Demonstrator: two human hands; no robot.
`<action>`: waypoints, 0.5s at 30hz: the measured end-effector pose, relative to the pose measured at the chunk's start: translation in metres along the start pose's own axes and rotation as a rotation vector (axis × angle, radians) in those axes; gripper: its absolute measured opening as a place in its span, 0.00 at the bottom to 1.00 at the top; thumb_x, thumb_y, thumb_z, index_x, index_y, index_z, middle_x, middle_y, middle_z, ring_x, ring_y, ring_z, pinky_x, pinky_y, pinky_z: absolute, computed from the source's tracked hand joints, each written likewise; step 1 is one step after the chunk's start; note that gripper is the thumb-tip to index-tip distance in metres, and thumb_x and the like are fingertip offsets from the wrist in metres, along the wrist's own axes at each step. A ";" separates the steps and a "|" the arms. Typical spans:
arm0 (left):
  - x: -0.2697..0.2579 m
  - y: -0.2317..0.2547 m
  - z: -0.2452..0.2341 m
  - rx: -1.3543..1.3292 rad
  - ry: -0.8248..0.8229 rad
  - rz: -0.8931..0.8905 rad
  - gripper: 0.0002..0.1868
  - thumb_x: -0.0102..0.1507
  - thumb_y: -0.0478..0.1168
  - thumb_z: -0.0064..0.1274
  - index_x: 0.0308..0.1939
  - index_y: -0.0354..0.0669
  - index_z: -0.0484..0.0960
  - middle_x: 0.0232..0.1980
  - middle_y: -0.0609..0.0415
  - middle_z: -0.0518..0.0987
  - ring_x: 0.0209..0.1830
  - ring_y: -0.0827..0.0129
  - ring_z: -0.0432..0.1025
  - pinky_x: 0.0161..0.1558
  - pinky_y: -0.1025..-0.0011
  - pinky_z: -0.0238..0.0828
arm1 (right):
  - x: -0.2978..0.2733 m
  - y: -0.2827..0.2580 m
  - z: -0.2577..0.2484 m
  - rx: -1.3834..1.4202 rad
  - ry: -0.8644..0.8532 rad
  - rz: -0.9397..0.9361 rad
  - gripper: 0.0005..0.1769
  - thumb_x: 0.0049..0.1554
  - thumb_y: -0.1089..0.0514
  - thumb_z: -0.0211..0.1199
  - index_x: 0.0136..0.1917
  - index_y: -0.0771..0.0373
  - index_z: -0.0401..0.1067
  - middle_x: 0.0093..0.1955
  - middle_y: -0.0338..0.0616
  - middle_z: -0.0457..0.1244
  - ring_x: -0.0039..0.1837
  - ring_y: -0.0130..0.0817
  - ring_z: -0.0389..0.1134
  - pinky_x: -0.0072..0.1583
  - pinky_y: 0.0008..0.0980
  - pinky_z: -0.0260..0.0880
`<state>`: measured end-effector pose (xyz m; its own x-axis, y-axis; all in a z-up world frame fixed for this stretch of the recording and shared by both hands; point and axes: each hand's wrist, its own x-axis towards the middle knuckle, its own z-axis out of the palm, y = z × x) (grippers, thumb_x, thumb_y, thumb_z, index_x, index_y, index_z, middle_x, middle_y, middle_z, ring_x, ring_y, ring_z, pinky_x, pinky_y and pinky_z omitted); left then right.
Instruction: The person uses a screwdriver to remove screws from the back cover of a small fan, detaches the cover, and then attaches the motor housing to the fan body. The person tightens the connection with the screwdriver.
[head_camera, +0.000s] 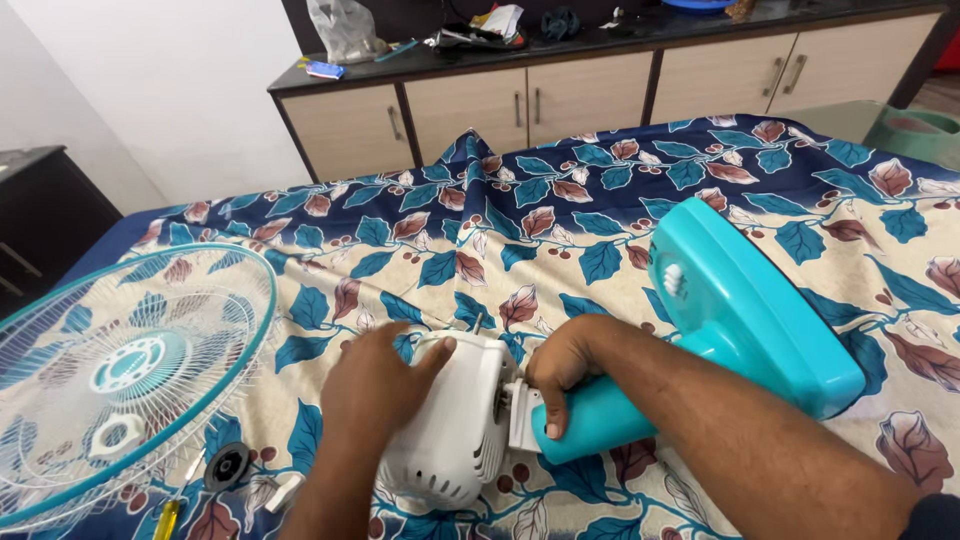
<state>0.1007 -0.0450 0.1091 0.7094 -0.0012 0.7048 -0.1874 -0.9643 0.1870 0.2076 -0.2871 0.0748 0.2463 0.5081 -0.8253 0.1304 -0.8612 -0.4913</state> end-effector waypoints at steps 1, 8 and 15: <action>-0.011 0.004 -0.001 -0.150 0.058 -0.102 0.29 0.54 0.64 0.63 0.38 0.40 0.88 0.29 0.45 0.82 0.26 0.54 0.76 0.27 0.59 0.70 | 0.001 0.000 -0.001 -0.010 0.005 0.013 0.30 0.42 0.54 0.77 0.54 0.75 0.77 0.54 0.61 0.71 0.50 0.49 0.72 0.54 0.44 0.70; -0.153 0.117 0.051 -1.345 -0.256 -1.234 0.18 0.64 0.46 0.61 0.33 0.32 0.77 0.20 0.44 0.71 0.14 0.61 0.66 0.17 0.63 0.61 | 0.000 -0.001 0.001 -0.074 0.069 -0.002 0.25 0.43 0.53 0.78 0.48 0.74 0.80 0.50 0.58 0.72 0.47 0.46 0.72 0.51 0.43 0.70; -0.157 0.112 0.106 -2.023 -0.424 -1.575 0.33 0.66 0.54 0.46 0.68 0.34 0.67 0.63 0.35 0.75 0.62 0.45 0.72 0.66 0.50 0.65 | -0.010 -0.003 0.012 -0.107 0.239 -0.007 0.26 0.42 0.49 0.78 0.46 0.72 0.81 0.50 0.55 0.72 0.47 0.44 0.72 0.51 0.43 0.71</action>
<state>0.0407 -0.1811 -0.0530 0.8575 -0.1793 -0.4821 0.3917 0.8352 0.3861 0.1935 -0.2900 0.0814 0.4635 0.5071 -0.7266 0.2303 -0.8608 -0.4539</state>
